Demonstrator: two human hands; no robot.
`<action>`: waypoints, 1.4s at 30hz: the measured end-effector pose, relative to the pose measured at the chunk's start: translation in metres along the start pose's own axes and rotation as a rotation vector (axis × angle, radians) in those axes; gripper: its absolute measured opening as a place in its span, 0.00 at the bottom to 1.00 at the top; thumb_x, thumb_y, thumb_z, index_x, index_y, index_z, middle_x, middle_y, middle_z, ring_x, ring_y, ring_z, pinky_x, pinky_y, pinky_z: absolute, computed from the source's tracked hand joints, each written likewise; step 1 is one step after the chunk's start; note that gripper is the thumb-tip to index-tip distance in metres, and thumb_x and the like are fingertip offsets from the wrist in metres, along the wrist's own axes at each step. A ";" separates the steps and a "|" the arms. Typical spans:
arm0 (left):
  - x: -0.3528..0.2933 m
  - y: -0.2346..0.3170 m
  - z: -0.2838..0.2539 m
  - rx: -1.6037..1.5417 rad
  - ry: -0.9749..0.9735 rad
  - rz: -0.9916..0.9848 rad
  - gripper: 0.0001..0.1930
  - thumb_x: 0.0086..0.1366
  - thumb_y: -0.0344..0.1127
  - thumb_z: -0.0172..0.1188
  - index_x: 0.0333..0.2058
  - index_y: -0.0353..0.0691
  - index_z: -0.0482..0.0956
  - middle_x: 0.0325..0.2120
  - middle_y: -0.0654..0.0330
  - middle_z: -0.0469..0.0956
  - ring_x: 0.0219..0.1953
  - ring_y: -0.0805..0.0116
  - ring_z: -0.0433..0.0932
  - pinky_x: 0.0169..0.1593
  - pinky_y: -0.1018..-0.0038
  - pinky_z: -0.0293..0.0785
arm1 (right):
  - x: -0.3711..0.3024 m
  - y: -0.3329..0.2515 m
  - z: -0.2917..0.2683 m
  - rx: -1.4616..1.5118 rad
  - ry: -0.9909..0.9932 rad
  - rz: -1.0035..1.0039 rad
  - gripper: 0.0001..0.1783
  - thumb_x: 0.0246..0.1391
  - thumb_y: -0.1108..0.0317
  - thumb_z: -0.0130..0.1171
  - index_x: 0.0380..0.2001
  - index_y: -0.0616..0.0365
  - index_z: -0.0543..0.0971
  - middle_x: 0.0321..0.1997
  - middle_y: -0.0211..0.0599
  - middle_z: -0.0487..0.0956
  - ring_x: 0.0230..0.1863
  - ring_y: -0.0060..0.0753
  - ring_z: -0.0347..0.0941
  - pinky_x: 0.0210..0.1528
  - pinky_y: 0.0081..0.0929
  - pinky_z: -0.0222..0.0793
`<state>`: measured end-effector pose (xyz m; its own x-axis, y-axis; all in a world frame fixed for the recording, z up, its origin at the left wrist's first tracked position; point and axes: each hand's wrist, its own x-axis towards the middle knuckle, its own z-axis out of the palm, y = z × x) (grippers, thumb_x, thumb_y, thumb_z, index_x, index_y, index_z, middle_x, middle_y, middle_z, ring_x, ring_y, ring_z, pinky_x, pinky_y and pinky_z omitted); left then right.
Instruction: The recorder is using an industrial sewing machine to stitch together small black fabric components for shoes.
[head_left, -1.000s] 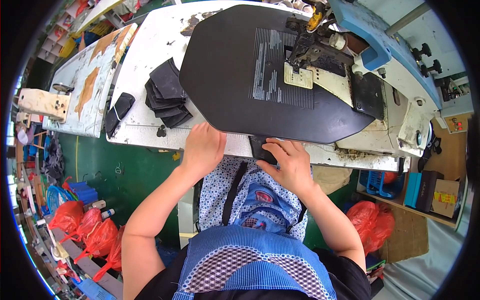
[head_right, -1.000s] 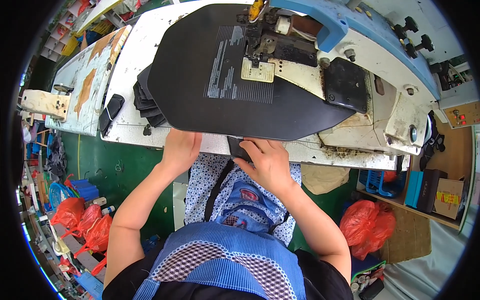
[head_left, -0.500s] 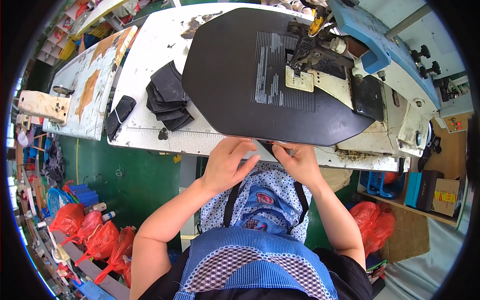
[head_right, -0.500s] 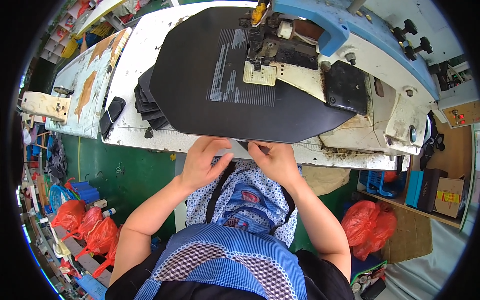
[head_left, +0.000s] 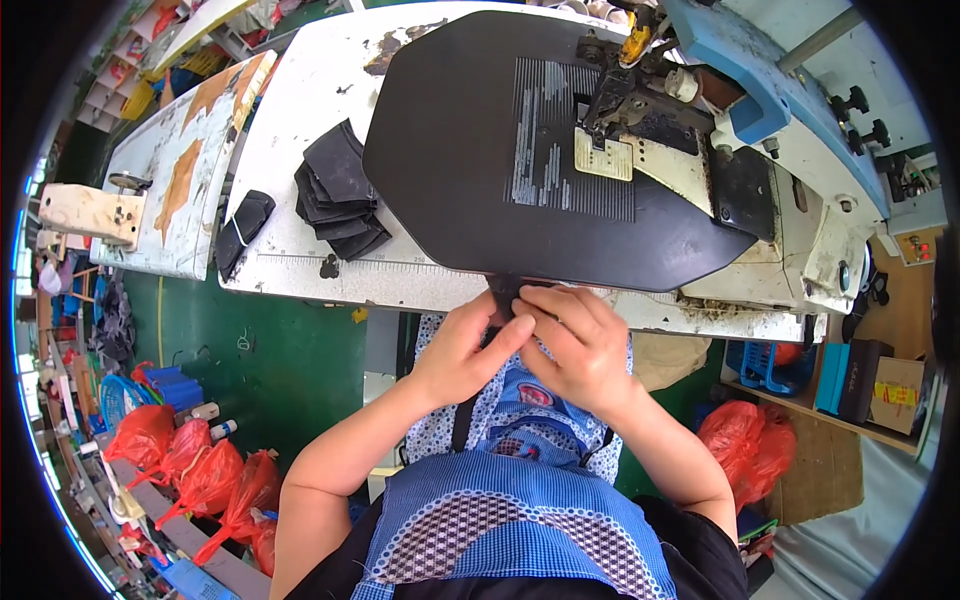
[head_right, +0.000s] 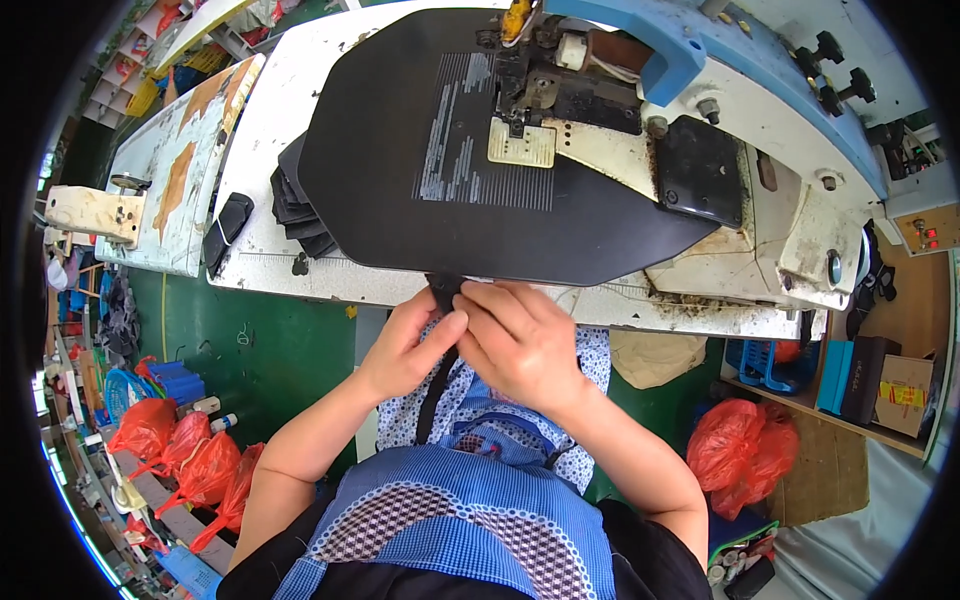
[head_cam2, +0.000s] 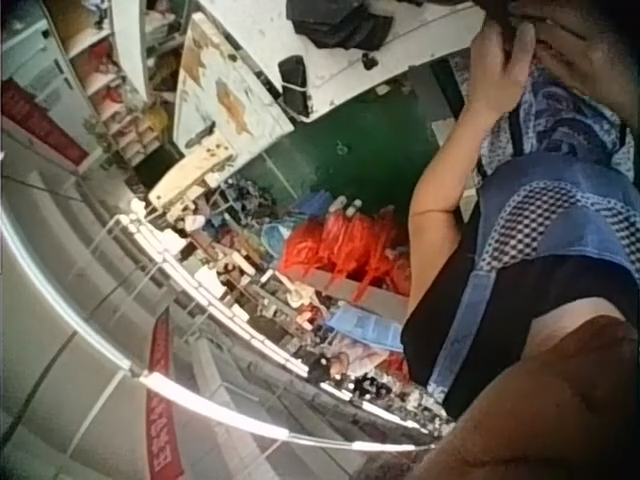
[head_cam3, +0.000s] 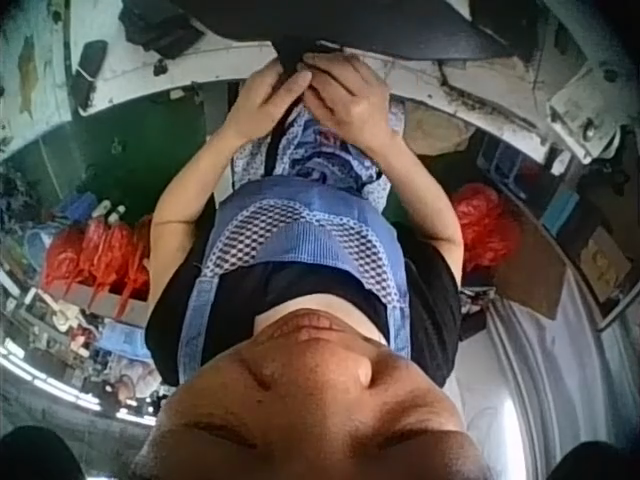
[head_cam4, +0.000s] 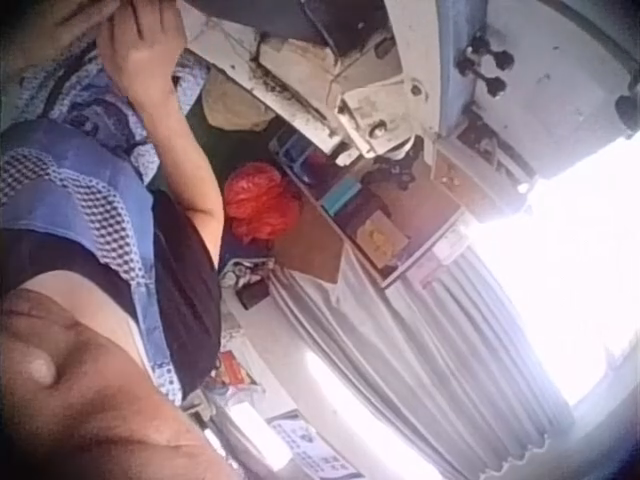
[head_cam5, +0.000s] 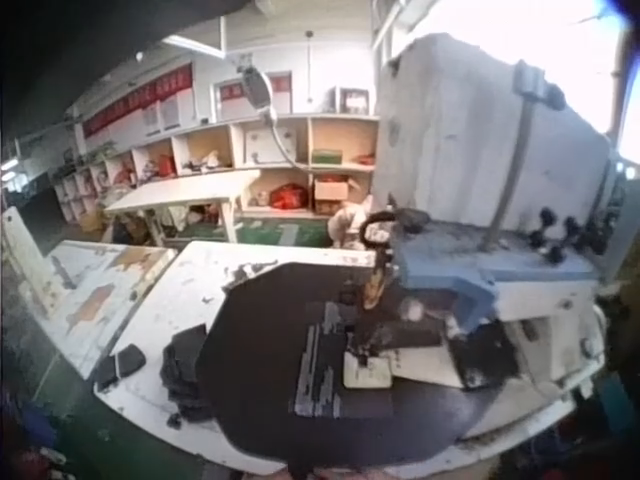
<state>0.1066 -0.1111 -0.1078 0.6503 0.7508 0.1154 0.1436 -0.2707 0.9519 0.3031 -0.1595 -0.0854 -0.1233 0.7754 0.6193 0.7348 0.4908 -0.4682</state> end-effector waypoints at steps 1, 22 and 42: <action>0.000 0.006 0.002 -0.137 0.023 -0.134 0.19 0.82 0.43 0.51 0.56 0.31 0.78 0.50 0.49 0.84 0.53 0.53 0.84 0.57 0.64 0.77 | 0.001 -0.004 0.001 0.108 -0.039 0.038 0.14 0.50 0.77 0.73 0.42 0.61 0.87 0.42 0.43 0.87 0.40 0.48 0.85 0.43 0.40 0.82; -0.006 0.059 0.013 0.195 -0.158 -0.174 0.08 0.72 0.31 0.67 0.35 0.32 0.81 0.18 0.53 0.80 0.23 0.63 0.86 0.28 0.68 0.80 | -0.012 0.008 -0.053 0.113 -0.063 0.126 0.12 0.41 0.74 0.69 0.31 0.53 0.79 0.24 0.31 0.76 0.25 0.36 0.78 0.26 0.35 0.73; 0.005 0.119 -0.066 0.037 0.294 0.319 0.09 0.77 0.33 0.62 0.39 0.33 0.81 0.28 0.55 0.85 0.27 0.70 0.84 0.32 0.75 0.80 | 0.067 -0.018 -0.072 0.071 0.136 -0.251 0.21 0.34 0.80 0.67 0.38 0.67 0.86 0.51 0.50 0.87 0.52 0.51 0.87 0.53 0.38 0.86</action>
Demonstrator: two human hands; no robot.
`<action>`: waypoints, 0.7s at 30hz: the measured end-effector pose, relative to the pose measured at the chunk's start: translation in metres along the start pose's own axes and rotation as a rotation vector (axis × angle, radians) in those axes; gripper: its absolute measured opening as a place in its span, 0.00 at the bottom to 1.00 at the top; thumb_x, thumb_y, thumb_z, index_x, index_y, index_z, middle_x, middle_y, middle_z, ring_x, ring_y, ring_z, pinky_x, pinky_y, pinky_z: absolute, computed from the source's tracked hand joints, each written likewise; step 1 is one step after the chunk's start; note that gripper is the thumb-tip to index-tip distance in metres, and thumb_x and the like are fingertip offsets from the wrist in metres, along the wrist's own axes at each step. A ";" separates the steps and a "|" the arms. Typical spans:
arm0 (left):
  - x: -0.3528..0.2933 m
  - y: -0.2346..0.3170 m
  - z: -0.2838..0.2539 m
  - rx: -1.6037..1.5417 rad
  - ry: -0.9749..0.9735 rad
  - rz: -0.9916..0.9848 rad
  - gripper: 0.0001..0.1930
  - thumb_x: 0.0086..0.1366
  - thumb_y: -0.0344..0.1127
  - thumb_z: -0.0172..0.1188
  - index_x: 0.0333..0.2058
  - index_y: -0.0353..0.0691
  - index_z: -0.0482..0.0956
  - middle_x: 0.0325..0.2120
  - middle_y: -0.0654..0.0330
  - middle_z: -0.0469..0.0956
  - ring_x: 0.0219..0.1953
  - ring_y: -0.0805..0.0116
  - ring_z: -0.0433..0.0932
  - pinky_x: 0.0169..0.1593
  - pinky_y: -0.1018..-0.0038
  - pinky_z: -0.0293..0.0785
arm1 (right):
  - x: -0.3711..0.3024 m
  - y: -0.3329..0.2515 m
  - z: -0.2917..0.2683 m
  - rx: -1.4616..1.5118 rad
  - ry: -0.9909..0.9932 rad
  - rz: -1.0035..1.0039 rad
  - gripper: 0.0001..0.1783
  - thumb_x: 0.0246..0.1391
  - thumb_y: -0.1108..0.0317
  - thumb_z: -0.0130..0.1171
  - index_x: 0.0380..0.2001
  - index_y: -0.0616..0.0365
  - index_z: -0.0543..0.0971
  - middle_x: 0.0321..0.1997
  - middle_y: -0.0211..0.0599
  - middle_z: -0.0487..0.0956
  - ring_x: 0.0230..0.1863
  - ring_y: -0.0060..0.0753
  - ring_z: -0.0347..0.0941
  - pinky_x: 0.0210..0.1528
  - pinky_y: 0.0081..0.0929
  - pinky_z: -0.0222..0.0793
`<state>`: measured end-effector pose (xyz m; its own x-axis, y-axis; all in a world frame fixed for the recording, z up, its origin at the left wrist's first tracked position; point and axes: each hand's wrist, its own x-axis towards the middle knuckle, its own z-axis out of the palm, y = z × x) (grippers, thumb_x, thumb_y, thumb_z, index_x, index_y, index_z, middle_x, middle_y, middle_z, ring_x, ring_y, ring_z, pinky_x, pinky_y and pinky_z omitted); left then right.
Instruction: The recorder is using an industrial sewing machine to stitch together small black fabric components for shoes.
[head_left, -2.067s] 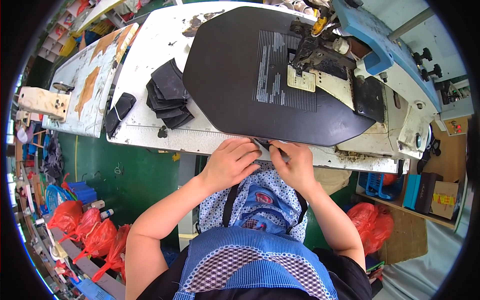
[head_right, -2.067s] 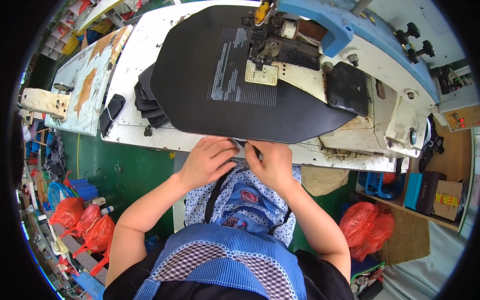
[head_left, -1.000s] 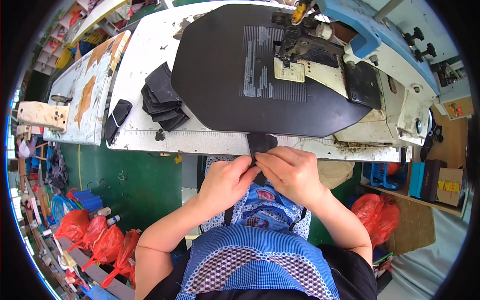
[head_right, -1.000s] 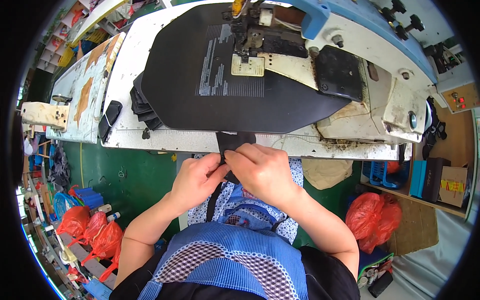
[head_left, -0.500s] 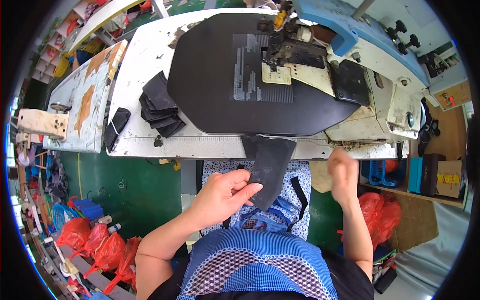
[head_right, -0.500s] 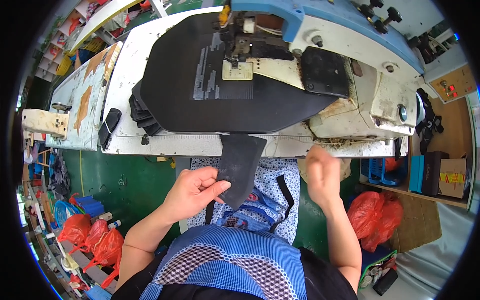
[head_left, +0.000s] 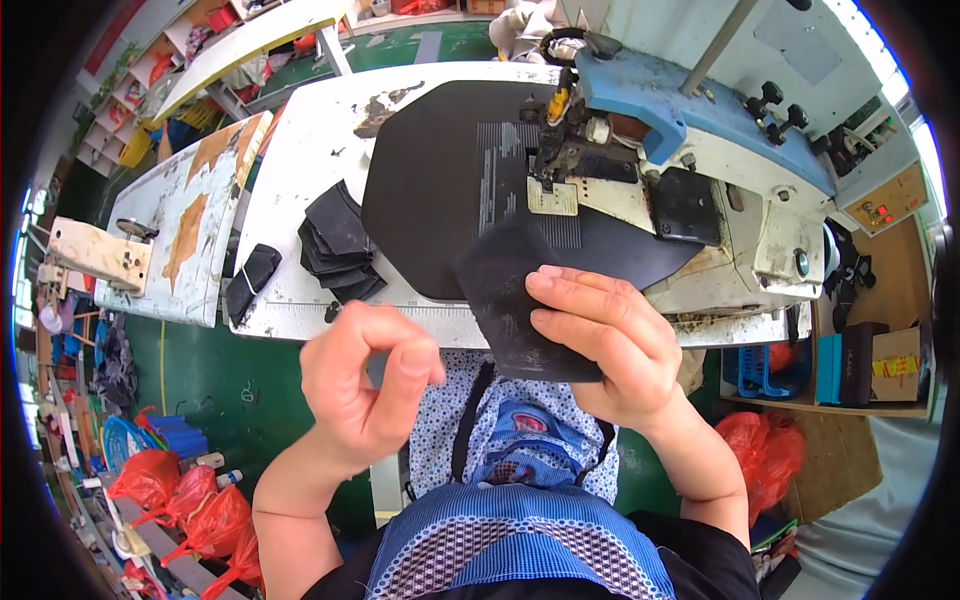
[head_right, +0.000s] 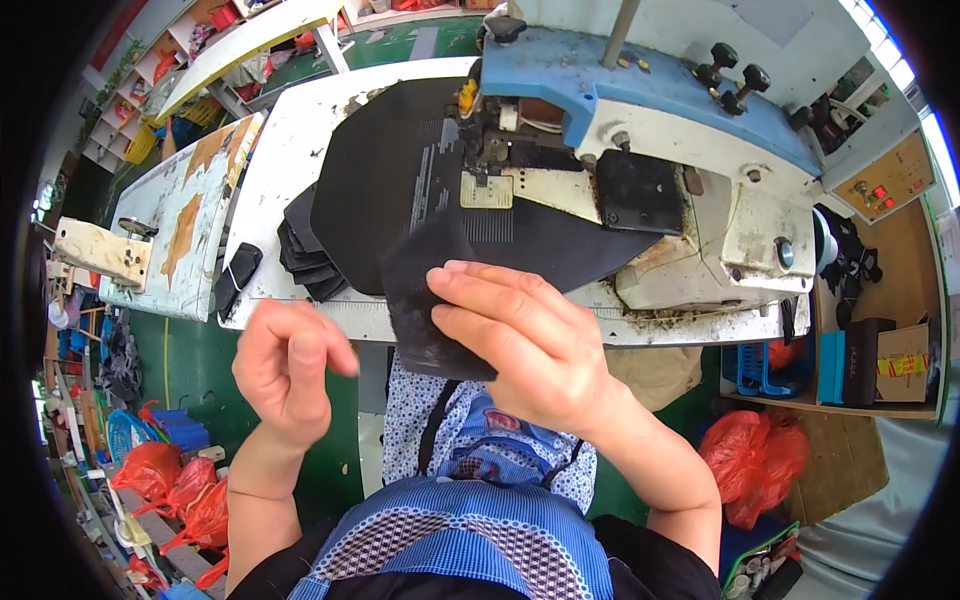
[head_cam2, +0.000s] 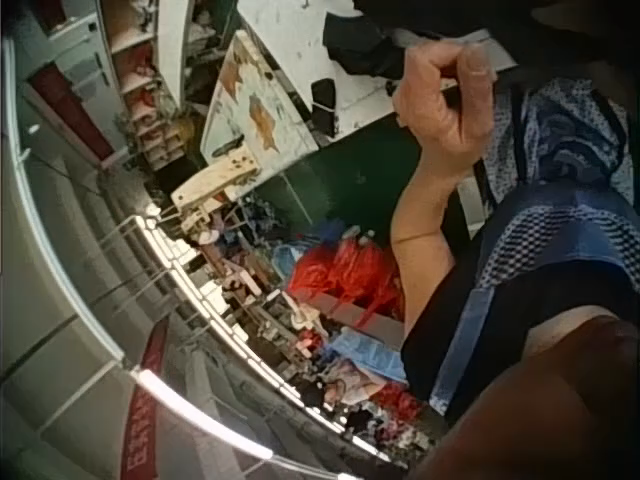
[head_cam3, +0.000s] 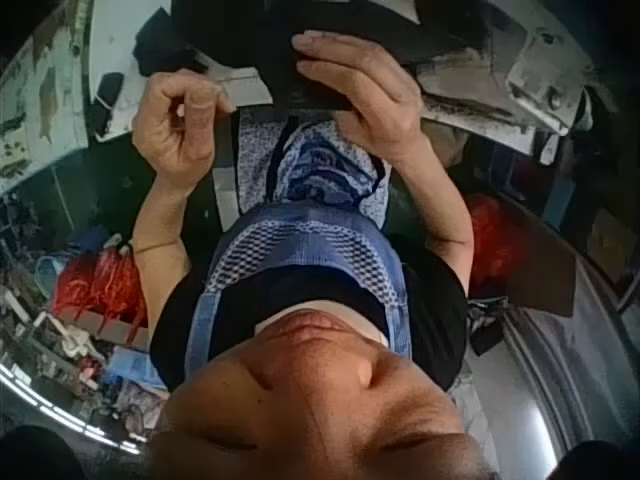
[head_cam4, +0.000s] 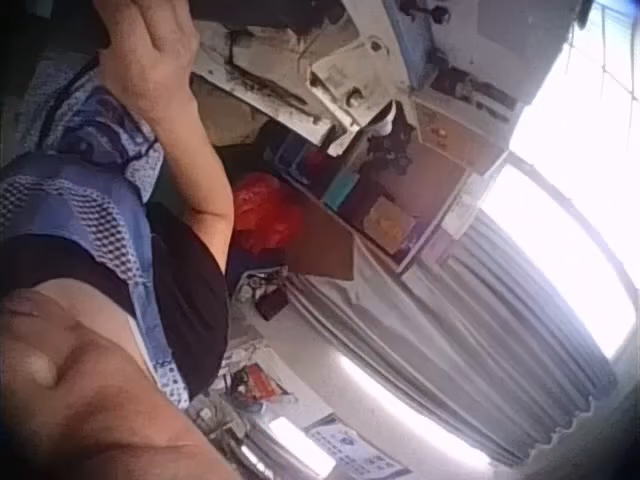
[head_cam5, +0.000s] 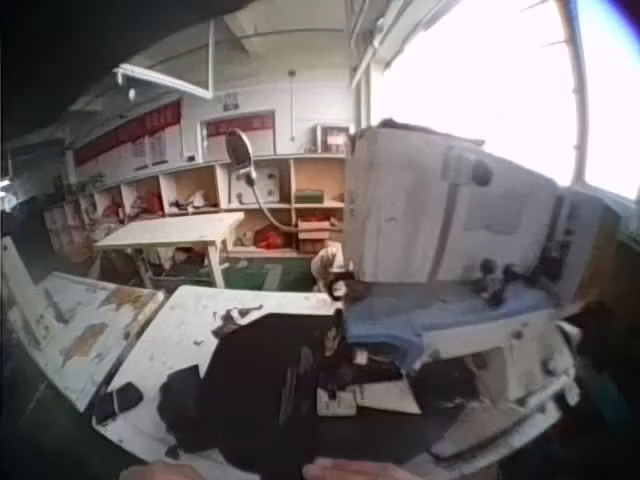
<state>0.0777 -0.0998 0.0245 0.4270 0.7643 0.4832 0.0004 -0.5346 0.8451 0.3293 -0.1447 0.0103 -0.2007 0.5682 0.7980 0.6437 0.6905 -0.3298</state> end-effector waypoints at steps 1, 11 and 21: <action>0.014 0.002 0.002 0.170 -0.038 0.065 0.10 0.78 0.36 0.60 0.42 0.32 0.81 0.36 0.52 0.85 0.37 0.65 0.84 0.42 0.70 0.80 | 0.004 -0.001 -0.003 0.076 -0.092 0.086 0.23 0.35 0.83 0.65 0.41 0.67 0.85 0.52 0.49 0.87 0.54 0.53 0.86 0.55 0.41 0.84; 0.077 -0.038 0.019 0.660 -0.368 0.272 0.19 0.71 0.37 0.64 0.56 0.36 0.82 0.60 0.54 0.80 0.61 0.48 0.75 0.65 0.55 0.72 | 0.005 0.010 0.002 -0.028 -0.141 0.216 0.22 0.42 0.82 0.68 0.45 0.64 0.84 0.55 0.49 0.85 0.60 0.56 0.82 0.58 0.45 0.81; 0.094 -0.047 0.027 0.677 -0.383 0.337 0.19 0.69 0.36 0.65 0.57 0.37 0.82 0.60 0.56 0.80 0.62 0.49 0.76 0.65 0.55 0.72 | 0.005 0.020 0.000 -0.105 -0.159 0.225 0.24 0.38 0.82 0.68 0.45 0.62 0.85 0.55 0.46 0.85 0.61 0.56 0.81 0.58 0.45 0.81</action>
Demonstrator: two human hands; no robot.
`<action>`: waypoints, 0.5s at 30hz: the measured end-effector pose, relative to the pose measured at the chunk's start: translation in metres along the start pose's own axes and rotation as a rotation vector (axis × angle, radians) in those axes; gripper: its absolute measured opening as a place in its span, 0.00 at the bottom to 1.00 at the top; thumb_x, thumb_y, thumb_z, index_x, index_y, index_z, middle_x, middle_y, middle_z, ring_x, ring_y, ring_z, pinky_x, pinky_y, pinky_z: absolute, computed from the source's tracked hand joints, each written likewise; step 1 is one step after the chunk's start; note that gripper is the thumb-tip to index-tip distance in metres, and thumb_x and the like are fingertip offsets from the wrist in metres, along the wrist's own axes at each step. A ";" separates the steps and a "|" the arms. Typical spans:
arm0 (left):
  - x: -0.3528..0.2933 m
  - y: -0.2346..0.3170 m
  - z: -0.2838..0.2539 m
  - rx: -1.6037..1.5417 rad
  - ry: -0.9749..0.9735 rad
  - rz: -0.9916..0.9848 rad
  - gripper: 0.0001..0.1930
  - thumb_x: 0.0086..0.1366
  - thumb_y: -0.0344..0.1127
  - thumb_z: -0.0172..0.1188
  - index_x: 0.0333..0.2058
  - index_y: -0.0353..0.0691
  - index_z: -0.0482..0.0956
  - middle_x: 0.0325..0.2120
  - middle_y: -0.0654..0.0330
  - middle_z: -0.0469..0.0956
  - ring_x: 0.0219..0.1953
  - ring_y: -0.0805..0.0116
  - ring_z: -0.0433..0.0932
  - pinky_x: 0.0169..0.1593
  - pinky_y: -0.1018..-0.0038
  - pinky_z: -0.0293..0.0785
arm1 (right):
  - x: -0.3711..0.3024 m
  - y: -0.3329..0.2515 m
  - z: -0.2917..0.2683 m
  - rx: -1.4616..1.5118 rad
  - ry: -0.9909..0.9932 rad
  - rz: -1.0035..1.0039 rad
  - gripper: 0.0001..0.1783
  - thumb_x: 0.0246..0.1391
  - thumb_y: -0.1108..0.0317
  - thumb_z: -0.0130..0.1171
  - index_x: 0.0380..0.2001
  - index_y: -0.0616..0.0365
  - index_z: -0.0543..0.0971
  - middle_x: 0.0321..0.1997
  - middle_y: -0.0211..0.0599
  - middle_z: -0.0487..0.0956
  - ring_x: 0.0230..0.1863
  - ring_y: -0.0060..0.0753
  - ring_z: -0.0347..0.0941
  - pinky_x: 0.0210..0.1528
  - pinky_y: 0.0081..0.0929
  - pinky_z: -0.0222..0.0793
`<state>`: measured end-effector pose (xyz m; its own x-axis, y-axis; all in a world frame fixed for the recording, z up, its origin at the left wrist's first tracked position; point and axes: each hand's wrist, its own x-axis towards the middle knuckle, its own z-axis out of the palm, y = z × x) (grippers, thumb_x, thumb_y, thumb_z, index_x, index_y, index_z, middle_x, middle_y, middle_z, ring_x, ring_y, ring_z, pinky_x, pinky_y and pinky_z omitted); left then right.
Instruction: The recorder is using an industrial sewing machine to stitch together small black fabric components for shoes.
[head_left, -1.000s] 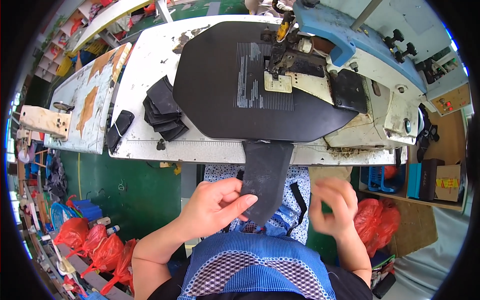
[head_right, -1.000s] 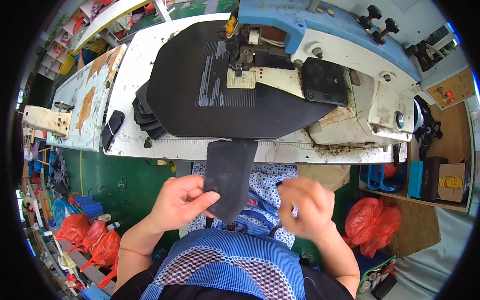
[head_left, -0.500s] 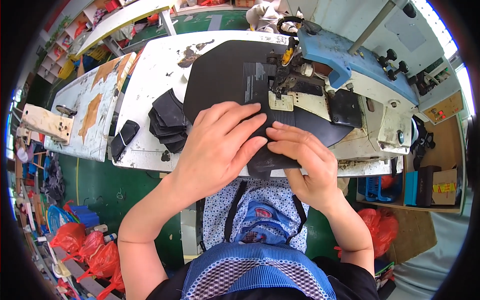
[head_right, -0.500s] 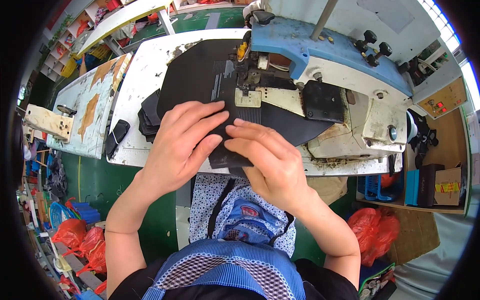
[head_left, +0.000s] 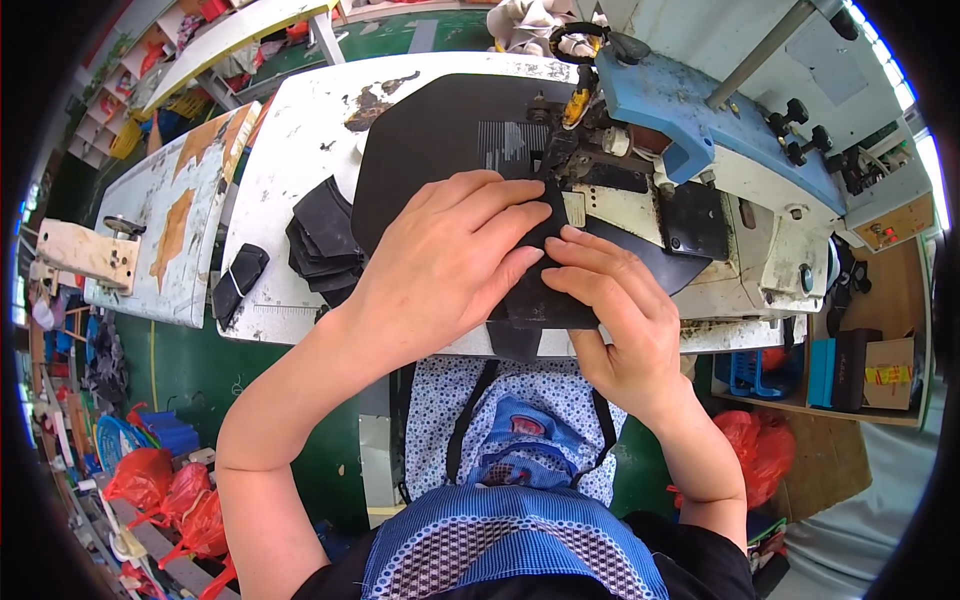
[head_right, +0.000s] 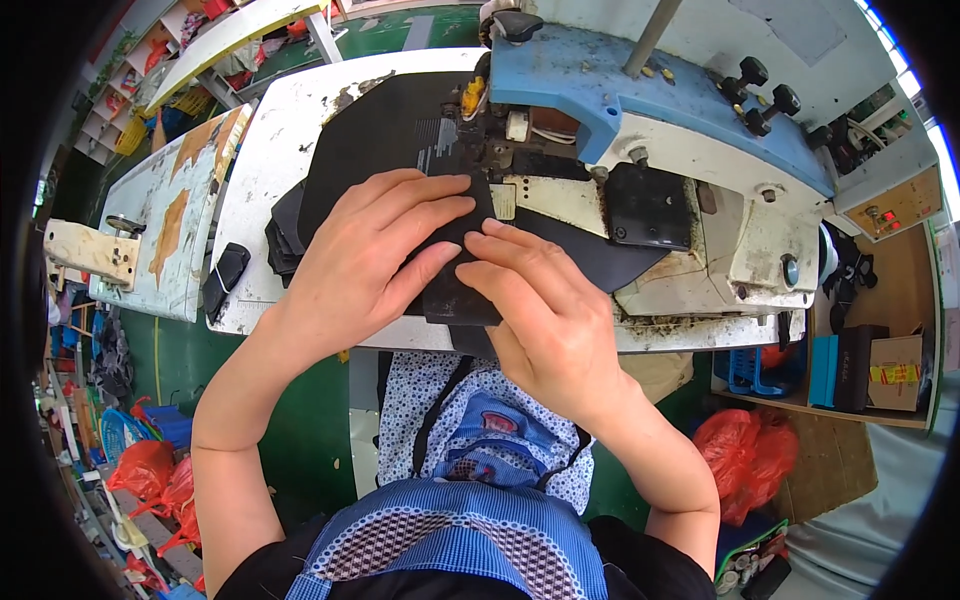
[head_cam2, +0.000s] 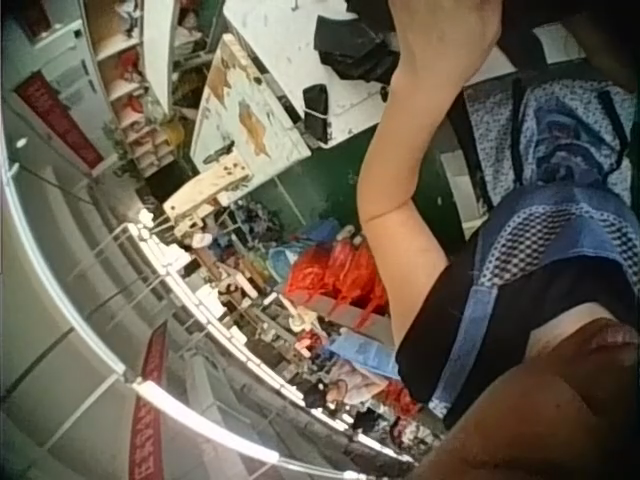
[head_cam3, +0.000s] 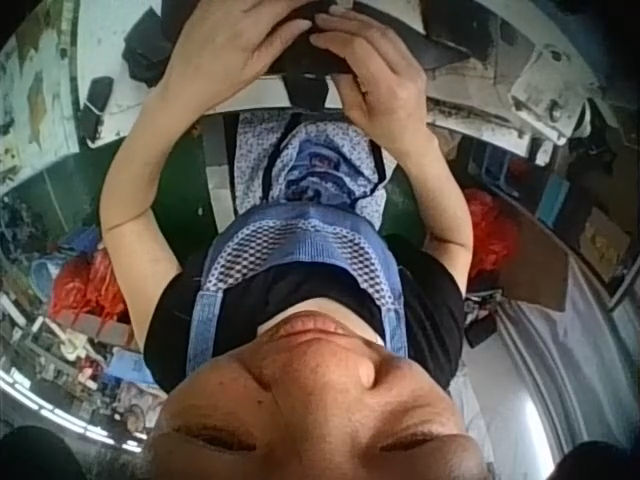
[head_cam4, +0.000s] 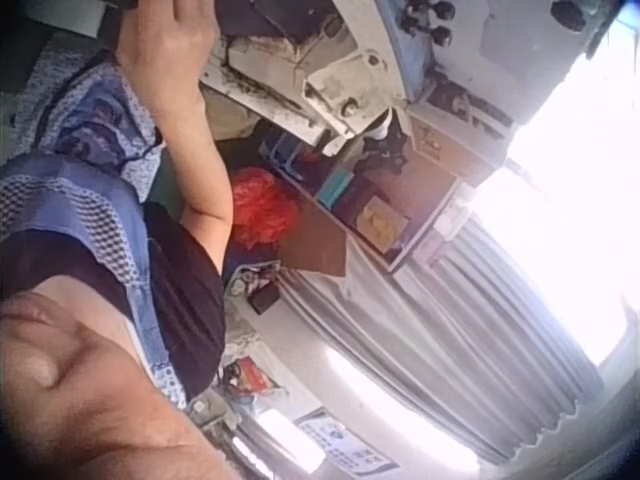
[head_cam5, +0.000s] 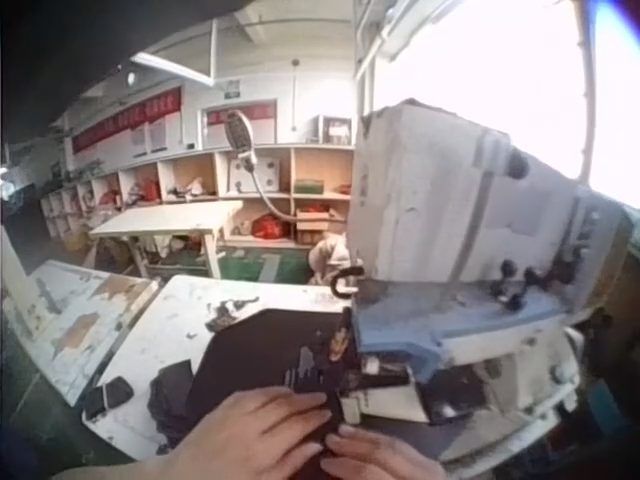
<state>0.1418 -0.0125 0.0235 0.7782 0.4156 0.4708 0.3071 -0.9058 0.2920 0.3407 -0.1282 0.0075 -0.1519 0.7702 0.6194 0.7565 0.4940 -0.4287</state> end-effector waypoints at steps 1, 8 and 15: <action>0.000 -0.001 0.000 0.019 0.003 0.004 0.19 0.69 0.36 0.65 0.56 0.37 0.82 0.60 0.56 0.80 0.61 0.49 0.76 0.65 0.56 0.73 | 0.000 0.000 0.000 -0.015 -0.017 -0.001 0.24 0.37 0.81 0.68 0.45 0.62 0.85 0.55 0.45 0.85 0.61 0.55 0.81 0.58 0.45 0.81; 0.004 -0.002 -0.008 0.042 -0.057 0.021 0.20 0.66 0.35 0.66 0.56 0.38 0.81 0.59 0.56 0.80 0.61 0.48 0.76 0.64 0.55 0.74 | -0.008 -0.004 -0.001 -0.135 -0.012 -0.072 0.29 0.35 0.75 0.68 0.48 0.58 0.87 0.56 0.39 0.86 0.55 0.46 0.82 0.53 0.41 0.79; 0.006 -0.004 -0.009 0.050 -0.050 0.056 0.19 0.66 0.33 0.66 0.55 0.39 0.81 0.56 0.54 0.79 0.58 0.49 0.78 0.61 0.56 0.76 | -0.012 -0.004 0.004 -0.155 0.018 -0.067 0.29 0.35 0.75 0.69 0.49 0.58 0.87 0.57 0.39 0.86 0.56 0.46 0.82 0.54 0.41 0.79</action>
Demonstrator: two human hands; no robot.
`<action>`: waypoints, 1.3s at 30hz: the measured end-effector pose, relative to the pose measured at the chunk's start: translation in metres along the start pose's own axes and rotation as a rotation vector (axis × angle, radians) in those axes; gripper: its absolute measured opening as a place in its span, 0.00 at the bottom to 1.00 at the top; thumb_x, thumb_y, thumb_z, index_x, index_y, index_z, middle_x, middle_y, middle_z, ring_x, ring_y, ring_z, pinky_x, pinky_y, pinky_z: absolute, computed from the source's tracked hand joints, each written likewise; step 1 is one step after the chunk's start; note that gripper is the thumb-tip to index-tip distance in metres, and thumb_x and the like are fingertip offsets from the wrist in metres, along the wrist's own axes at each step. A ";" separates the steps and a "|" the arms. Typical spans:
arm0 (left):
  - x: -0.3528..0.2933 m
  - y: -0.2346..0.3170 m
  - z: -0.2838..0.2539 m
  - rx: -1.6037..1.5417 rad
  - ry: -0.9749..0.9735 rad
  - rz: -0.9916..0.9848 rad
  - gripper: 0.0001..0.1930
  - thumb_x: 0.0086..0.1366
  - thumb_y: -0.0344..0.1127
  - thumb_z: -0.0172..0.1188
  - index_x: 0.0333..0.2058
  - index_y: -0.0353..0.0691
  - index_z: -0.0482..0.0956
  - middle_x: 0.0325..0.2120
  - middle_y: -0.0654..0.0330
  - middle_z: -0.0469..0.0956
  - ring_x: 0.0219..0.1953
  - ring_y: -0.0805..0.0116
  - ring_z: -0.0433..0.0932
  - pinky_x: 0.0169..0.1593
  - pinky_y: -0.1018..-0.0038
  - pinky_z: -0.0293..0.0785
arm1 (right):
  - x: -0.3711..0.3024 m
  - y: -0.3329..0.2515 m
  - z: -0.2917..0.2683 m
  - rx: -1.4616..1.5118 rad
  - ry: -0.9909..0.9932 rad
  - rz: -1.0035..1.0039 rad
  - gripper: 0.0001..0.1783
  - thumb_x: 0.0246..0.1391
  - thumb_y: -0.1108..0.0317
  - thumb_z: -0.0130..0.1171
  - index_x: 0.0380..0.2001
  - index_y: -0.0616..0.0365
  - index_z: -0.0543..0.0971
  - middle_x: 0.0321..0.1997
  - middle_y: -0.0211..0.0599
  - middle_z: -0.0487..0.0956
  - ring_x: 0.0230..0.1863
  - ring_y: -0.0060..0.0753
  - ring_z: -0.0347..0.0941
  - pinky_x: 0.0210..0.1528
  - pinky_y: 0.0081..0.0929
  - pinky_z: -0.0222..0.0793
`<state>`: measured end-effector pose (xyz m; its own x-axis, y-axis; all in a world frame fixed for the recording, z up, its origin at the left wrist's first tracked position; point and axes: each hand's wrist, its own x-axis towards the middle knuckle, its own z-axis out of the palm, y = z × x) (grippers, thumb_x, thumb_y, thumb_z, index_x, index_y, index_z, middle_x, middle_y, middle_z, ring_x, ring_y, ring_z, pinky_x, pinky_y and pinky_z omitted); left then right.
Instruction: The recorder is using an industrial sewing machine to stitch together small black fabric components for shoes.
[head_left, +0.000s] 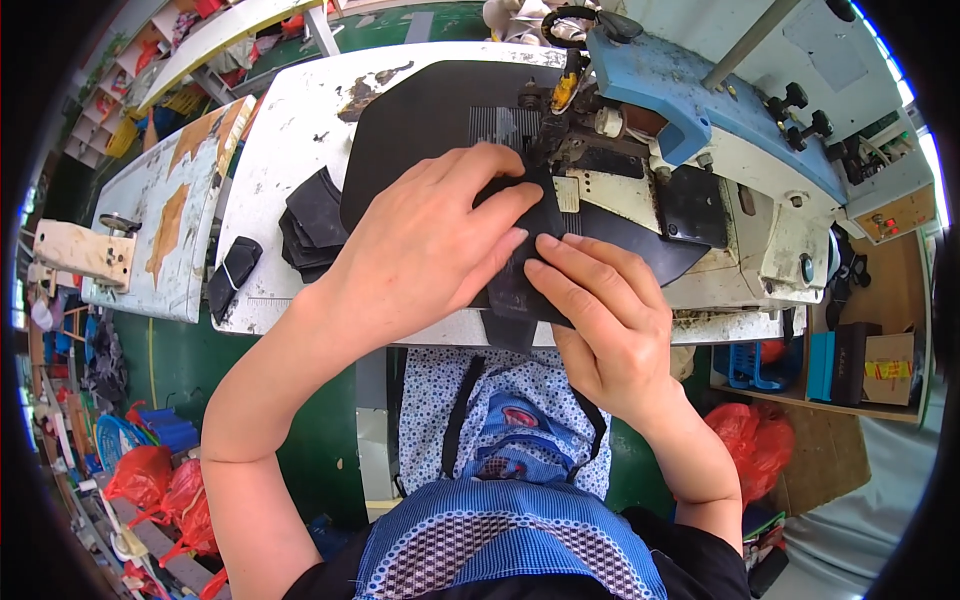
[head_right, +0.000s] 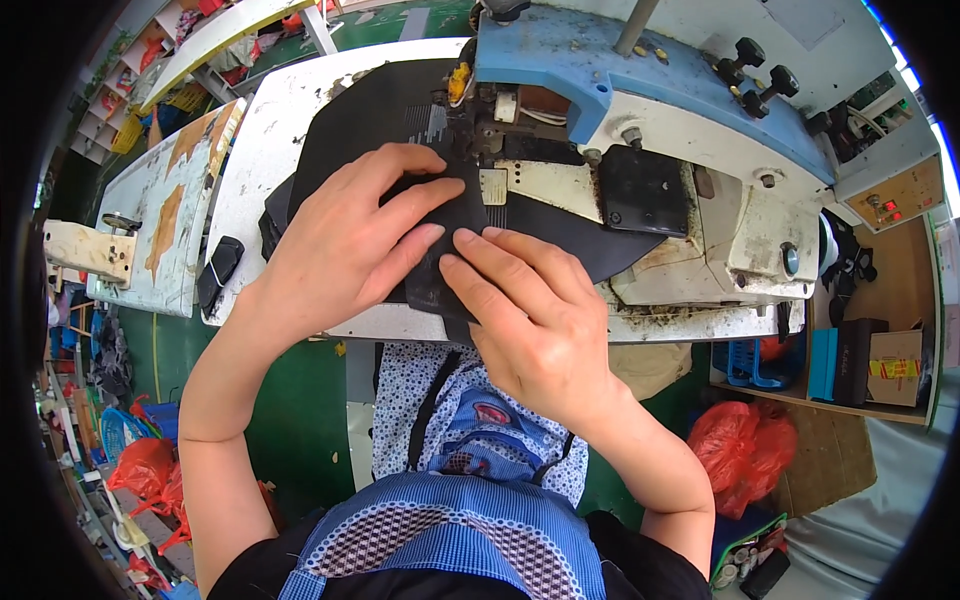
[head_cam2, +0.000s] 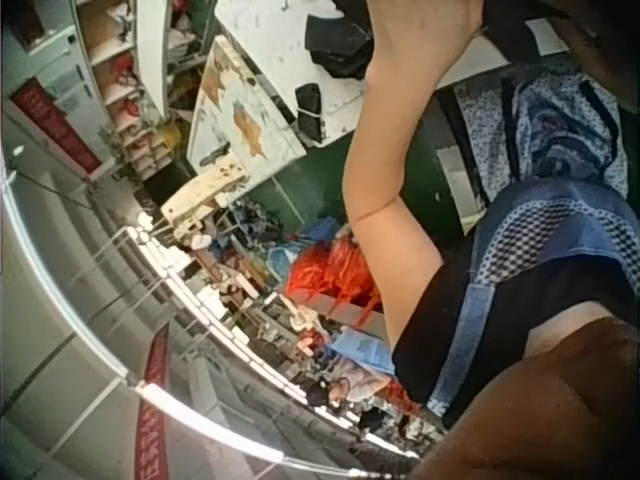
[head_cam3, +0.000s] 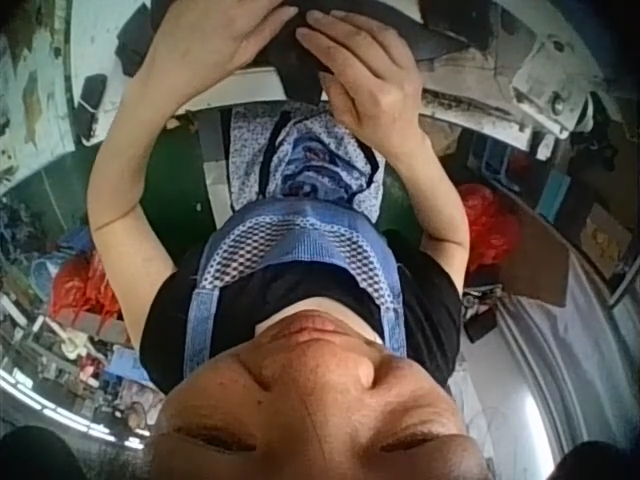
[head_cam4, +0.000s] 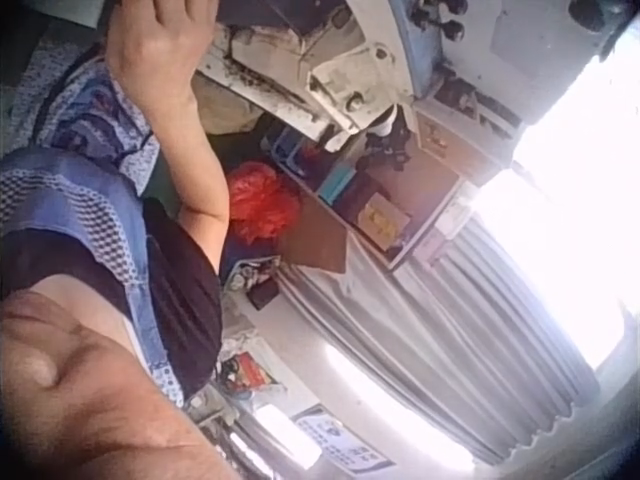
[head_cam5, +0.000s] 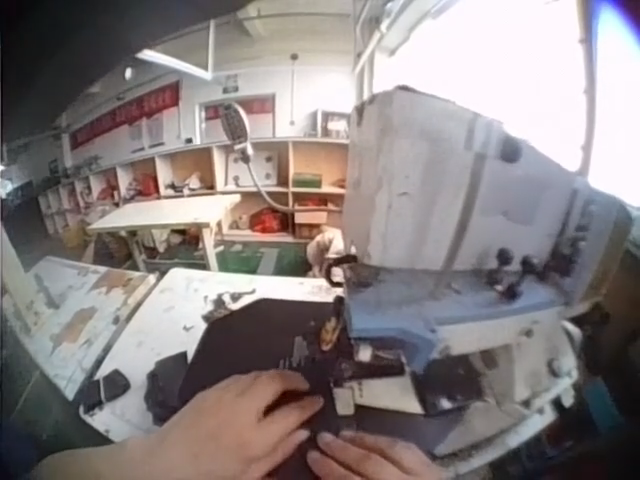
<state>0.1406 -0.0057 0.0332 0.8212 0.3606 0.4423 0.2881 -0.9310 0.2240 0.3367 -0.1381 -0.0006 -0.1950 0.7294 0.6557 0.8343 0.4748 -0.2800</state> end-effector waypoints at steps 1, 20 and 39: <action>0.000 0.000 -0.001 -0.012 -0.026 -0.027 0.19 0.66 0.33 0.66 0.55 0.39 0.81 0.56 0.54 0.78 0.57 0.49 0.78 0.61 0.57 0.76 | 0.000 0.000 0.000 -0.006 -0.001 0.001 0.29 0.35 0.75 0.69 0.49 0.58 0.87 0.57 0.40 0.86 0.56 0.46 0.82 0.54 0.41 0.79; 0.001 -0.033 -0.005 0.008 -0.035 0.041 0.21 0.68 0.40 0.68 0.57 0.39 0.81 0.63 0.54 0.77 0.67 0.47 0.72 0.70 0.55 0.69 | 0.016 -0.002 0.011 -0.075 -0.005 -0.057 0.27 0.43 0.63 0.76 0.48 0.64 0.86 0.56 0.46 0.85 0.57 0.48 0.83 0.54 0.41 0.81; 0.018 -0.053 0.001 -0.019 0.048 0.052 0.11 0.66 0.32 0.69 0.46 0.42 0.86 0.51 0.60 0.81 0.54 0.55 0.81 0.56 0.63 0.80 | 0.030 -0.010 0.019 -0.131 -0.074 0.019 0.33 0.52 0.53 0.73 0.55 0.67 0.81 0.63 0.55 0.79 0.65 0.55 0.77 0.64 0.46 0.75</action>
<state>0.1405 0.0500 0.0282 0.8098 0.3149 0.4950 0.2362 -0.9473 0.2162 0.3124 -0.1116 0.0082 -0.2118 0.7743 0.5963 0.8975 0.3956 -0.1949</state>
